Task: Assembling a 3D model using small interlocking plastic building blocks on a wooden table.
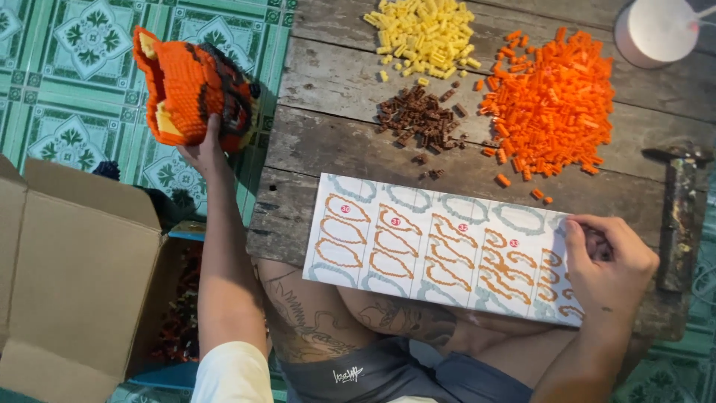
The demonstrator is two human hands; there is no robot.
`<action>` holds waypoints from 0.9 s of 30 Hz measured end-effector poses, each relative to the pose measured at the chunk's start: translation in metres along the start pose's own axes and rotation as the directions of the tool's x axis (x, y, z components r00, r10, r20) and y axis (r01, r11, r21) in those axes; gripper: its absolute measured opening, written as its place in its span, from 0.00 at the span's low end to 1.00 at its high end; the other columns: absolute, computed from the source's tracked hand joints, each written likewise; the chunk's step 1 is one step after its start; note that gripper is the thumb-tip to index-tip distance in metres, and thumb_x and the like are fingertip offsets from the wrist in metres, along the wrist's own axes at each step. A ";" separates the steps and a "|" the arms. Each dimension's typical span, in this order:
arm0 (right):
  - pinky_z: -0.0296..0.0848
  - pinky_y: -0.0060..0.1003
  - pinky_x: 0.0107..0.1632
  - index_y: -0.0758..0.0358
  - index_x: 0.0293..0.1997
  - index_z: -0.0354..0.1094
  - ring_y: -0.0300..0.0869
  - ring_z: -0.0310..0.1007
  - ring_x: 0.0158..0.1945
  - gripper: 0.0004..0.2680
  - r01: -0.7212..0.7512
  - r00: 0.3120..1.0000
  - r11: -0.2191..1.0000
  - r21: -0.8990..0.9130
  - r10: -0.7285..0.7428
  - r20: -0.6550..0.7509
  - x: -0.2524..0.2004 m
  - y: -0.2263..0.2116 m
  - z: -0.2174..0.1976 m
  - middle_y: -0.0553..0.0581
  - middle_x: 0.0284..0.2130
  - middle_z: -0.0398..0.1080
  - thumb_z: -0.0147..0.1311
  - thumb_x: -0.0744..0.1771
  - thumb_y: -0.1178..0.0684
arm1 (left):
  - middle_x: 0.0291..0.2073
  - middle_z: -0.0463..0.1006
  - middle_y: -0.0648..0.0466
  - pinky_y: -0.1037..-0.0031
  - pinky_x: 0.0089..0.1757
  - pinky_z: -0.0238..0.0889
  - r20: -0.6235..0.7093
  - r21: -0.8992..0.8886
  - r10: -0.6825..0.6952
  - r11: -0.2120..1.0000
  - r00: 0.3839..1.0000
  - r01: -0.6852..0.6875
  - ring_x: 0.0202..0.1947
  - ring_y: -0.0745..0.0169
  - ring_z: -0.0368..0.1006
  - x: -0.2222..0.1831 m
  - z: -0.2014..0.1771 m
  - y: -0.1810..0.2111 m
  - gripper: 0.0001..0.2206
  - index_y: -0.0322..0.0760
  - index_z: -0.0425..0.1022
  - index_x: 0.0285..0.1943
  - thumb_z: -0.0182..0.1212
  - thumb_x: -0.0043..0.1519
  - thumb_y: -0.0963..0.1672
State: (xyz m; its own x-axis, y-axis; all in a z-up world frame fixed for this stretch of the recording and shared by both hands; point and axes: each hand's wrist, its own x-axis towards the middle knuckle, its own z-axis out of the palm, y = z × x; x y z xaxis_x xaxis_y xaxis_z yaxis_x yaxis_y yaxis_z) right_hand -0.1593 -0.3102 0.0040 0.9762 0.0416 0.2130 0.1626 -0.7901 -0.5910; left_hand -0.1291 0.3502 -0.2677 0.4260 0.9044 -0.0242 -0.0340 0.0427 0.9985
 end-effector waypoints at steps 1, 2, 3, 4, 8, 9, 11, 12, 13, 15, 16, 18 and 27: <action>0.56 0.33 0.35 0.81 0.53 0.81 0.40 0.58 0.30 0.03 0.000 1.000 1.000 -0.008 0.000 -0.002 0.000 0.003 0.001 0.61 0.33 0.71 0.69 0.75 0.73 | 0.69 0.79 0.40 0.63 0.57 0.90 0.008 -0.103 -0.039 0.994 0.999 0.040 0.64 0.44 0.86 0.005 -0.001 0.002 0.38 0.37 0.61 0.78 0.83 0.63 0.43; 0.56 0.33 0.35 0.81 0.53 0.81 0.40 0.58 0.30 0.03 0.002 1.000 1.000 -0.006 -0.002 0.001 0.000 0.002 0.001 0.61 0.33 0.71 0.69 0.75 0.73 | 0.69 0.79 0.40 0.63 0.57 0.90 0.004 -0.101 -0.038 0.994 0.999 0.038 0.64 0.44 0.86 0.014 -0.006 -0.003 0.38 0.37 0.61 0.78 0.83 0.63 0.43; 0.56 0.33 0.35 0.82 0.54 0.81 0.40 0.57 0.30 0.03 0.003 1.000 1.000 0.000 -0.003 0.003 0.000 0.002 0.001 0.61 0.33 0.70 0.69 0.75 0.73 | 0.70 0.79 0.42 0.64 0.57 0.89 -0.012 -0.133 -0.116 0.985 0.993 0.113 0.64 0.46 0.86 0.023 -0.011 -0.008 0.39 0.38 0.62 0.78 0.85 0.60 0.43; 0.55 0.33 0.35 0.82 0.54 0.80 0.40 0.56 0.30 0.03 0.002 1.000 1.000 0.003 -0.002 0.004 0.000 0.002 0.001 0.60 0.32 0.69 0.69 0.75 0.73 | 0.70 0.79 0.44 0.65 0.57 0.88 -0.023 -0.165 -0.194 0.968 0.981 0.188 0.64 0.48 0.86 0.031 -0.014 -0.014 0.41 0.39 0.62 0.78 0.87 0.58 0.44; 0.57 0.34 0.36 0.83 0.54 0.81 0.41 0.58 0.31 0.03 0.007 1.000 1.000 -0.023 -0.007 0.006 -0.001 0.007 0.002 0.62 0.34 0.71 0.70 0.75 0.74 | 0.70 0.78 0.41 0.64 0.58 0.89 0.042 -0.244 -0.176 0.953 0.983 0.181 0.64 0.46 0.86 0.030 -0.017 -0.001 0.41 0.38 0.61 0.79 0.85 0.59 0.40; 0.56 0.34 0.36 0.83 0.54 0.81 0.41 0.58 0.31 0.03 0.014 1.000 0.999 -0.029 -0.014 0.008 -0.001 0.007 0.002 0.62 0.34 0.71 0.69 0.75 0.74 | 0.68 0.80 0.42 0.65 0.59 0.87 0.098 -0.177 -0.102 0.977 0.990 0.118 0.64 0.46 0.85 0.027 -0.018 0.003 0.37 0.36 0.64 0.76 0.85 0.61 0.41; 0.56 0.34 0.35 0.84 0.54 0.81 0.41 0.58 0.31 0.04 0.022 1.000 0.999 -0.037 -0.022 0.009 0.001 0.006 0.002 0.63 0.34 0.72 0.69 0.75 0.75 | 0.66 0.81 0.44 0.65 0.60 0.85 0.158 -0.115 -0.031 0.992 0.987 0.050 0.64 0.47 0.85 0.021 -0.018 0.010 0.33 0.34 0.67 0.74 0.84 0.63 0.41; 0.55 0.33 0.35 0.84 0.54 0.81 0.41 0.58 0.31 0.04 0.021 1.000 1.000 -0.015 -0.021 0.006 0.001 0.006 0.002 0.63 0.34 0.72 0.68 0.75 0.75 | 0.63 0.82 0.43 0.66 0.58 0.84 0.194 -0.034 0.014 0.999 0.981 -0.007 0.61 0.49 0.85 0.018 -0.018 0.012 0.30 0.32 0.69 0.71 0.83 0.63 0.40; 0.55 0.32 0.35 0.85 0.55 0.81 0.40 0.58 0.31 0.04 0.020 1.000 1.000 0.006 -0.020 0.003 0.000 0.006 0.002 0.63 0.35 0.72 0.68 0.75 0.75 | 0.61 0.82 0.43 0.68 0.56 0.83 0.233 0.045 0.055 0.997 0.971 -0.067 0.58 0.50 0.85 0.015 -0.018 0.015 0.27 0.30 0.70 0.67 0.83 0.63 0.40; 0.56 0.33 0.35 0.84 0.54 0.81 0.40 0.58 0.31 0.04 0.018 1.000 1.000 0.002 -0.018 0.007 0.000 0.005 0.001 0.63 0.35 0.72 0.68 0.75 0.75 | 0.62 0.81 0.43 0.67 0.57 0.82 0.245 0.043 0.052 0.997 0.968 -0.065 0.59 0.49 0.84 0.010 -0.018 0.012 0.28 0.30 0.69 0.68 0.83 0.63 0.40; 0.56 0.33 0.35 0.84 0.54 0.81 0.40 0.58 0.31 0.03 0.019 1.000 1.000 0.001 -0.019 0.009 0.001 0.005 0.001 0.63 0.35 0.72 0.68 0.75 0.75 | 0.63 0.81 0.42 0.66 0.58 0.81 0.257 0.041 0.052 0.997 0.965 -0.065 0.60 0.48 0.83 0.009 -0.018 0.011 0.29 0.31 0.68 0.69 0.83 0.63 0.40; 0.56 0.33 0.35 0.84 0.54 0.80 0.40 0.58 0.31 0.03 0.020 1.000 1.000 0.020 -0.020 0.005 0.001 0.005 0.001 0.63 0.35 0.72 0.68 0.75 0.75 | 0.64 0.80 0.42 0.64 0.59 0.80 0.275 0.038 0.053 0.997 0.960 -0.066 0.62 0.46 0.82 0.011 -0.017 0.009 0.31 0.31 0.67 0.71 0.83 0.62 0.39; 0.58 0.34 0.35 0.83 0.53 0.80 0.41 0.59 0.31 0.03 0.028 1.000 0.999 0.034 -0.028 0.001 0.002 0.001 -0.001 0.63 0.35 0.73 0.68 0.74 0.74 | 0.77 0.70 0.40 0.49 0.70 0.77 0.164 0.081 0.105 0.989 0.981 -0.120 0.75 0.36 0.75 0.010 -0.022 0.019 0.48 0.47 0.54 0.85 0.85 0.60 0.35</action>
State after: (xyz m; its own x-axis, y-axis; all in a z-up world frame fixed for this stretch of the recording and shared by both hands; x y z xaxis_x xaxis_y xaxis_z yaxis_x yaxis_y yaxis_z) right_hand -0.1570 -0.3120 0.0049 0.9714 0.0647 0.2284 0.1947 -0.7676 -0.6106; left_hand -0.1458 0.3696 -0.2504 0.5626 0.8219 0.0895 -0.0113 -0.1006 0.9949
